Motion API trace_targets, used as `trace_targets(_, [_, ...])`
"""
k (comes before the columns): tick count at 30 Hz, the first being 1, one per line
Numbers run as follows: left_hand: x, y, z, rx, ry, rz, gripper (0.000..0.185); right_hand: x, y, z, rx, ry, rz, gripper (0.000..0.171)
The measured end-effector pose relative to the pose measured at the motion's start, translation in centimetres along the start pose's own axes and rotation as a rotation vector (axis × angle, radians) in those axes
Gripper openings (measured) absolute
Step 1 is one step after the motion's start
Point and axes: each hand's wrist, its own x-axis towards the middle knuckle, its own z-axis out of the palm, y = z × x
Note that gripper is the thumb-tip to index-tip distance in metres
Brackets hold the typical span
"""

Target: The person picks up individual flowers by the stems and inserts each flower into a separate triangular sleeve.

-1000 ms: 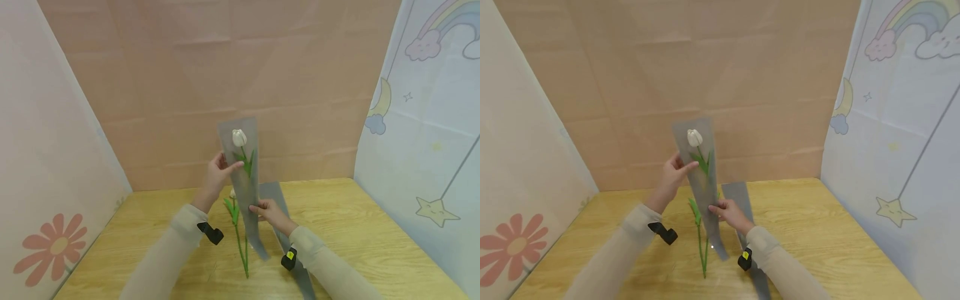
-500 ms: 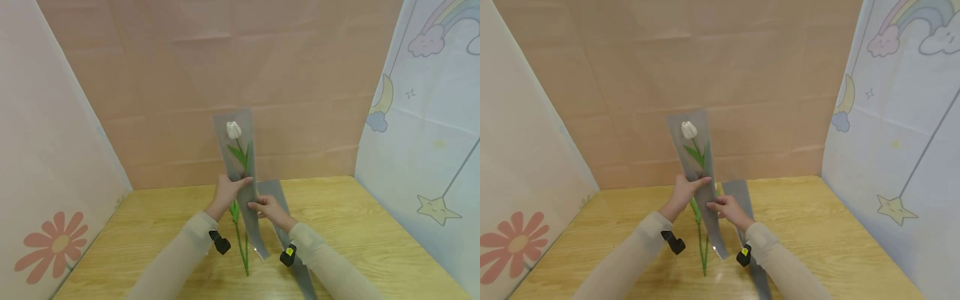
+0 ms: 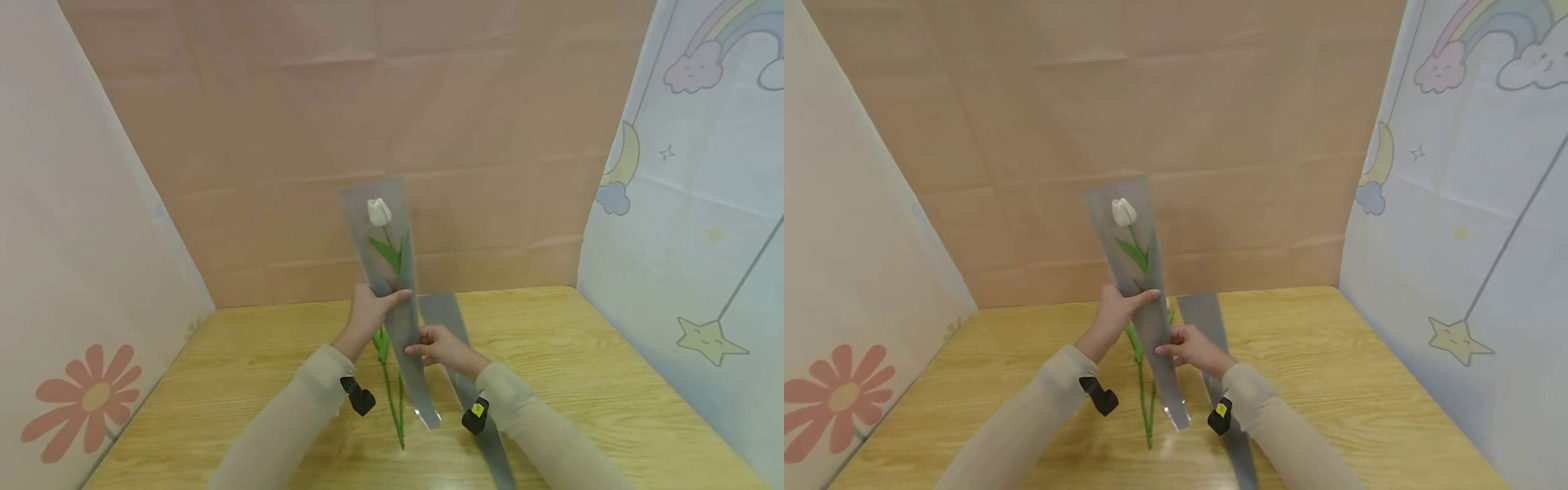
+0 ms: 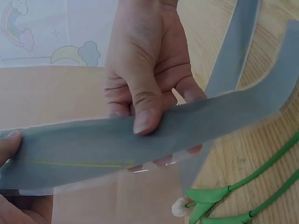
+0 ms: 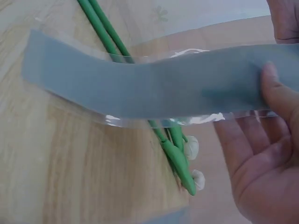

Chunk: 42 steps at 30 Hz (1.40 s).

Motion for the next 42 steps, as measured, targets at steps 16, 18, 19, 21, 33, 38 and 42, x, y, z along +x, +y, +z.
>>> trace_targets(16, [-0.1,0.1,-0.3,0.038,0.011,-0.014,0.038,0.5,-1.0,-0.4,-0.018,0.018,-0.08,0.043])
trace_targets(18, [-0.2,-0.1,-0.3,0.042,0.005,-0.021,0.037,0.7,-1.3,-0.4,0.003,0.101,-0.122,0.041])
trace_targets(19, [-0.3,-0.2,-0.3,0.045,0.006,-0.028,0.036,0.8,-1.5,-0.3,0.007,0.128,-0.141,0.039])
trace_targets(21, [-0.3,-0.4,-0.3,0.048,0.004,-0.032,0.035,1.0,-1.8,-0.2,-0.001,0.168,-0.164,0.034])
trace_targets(33, [0.2,-2.3,-4.0,-0.035,-0.022,0.087,0.042,-0.1,-2.7,-1.0,0.053,0.255,-0.136,0.016])
trace_targets(38, [0.0,-4.6,-7.3,0.268,-0.075,-0.18,0.037,-1.0,-3.5,-3.1,0.021,0.292,-0.115,0.028])
trace_targets(42, [-0.4,-6.8,-8.9,0.472,-0.211,-0.346,0.035,-2.4,-5.1,-5.6,0.07,0.314,-0.134,0.013])
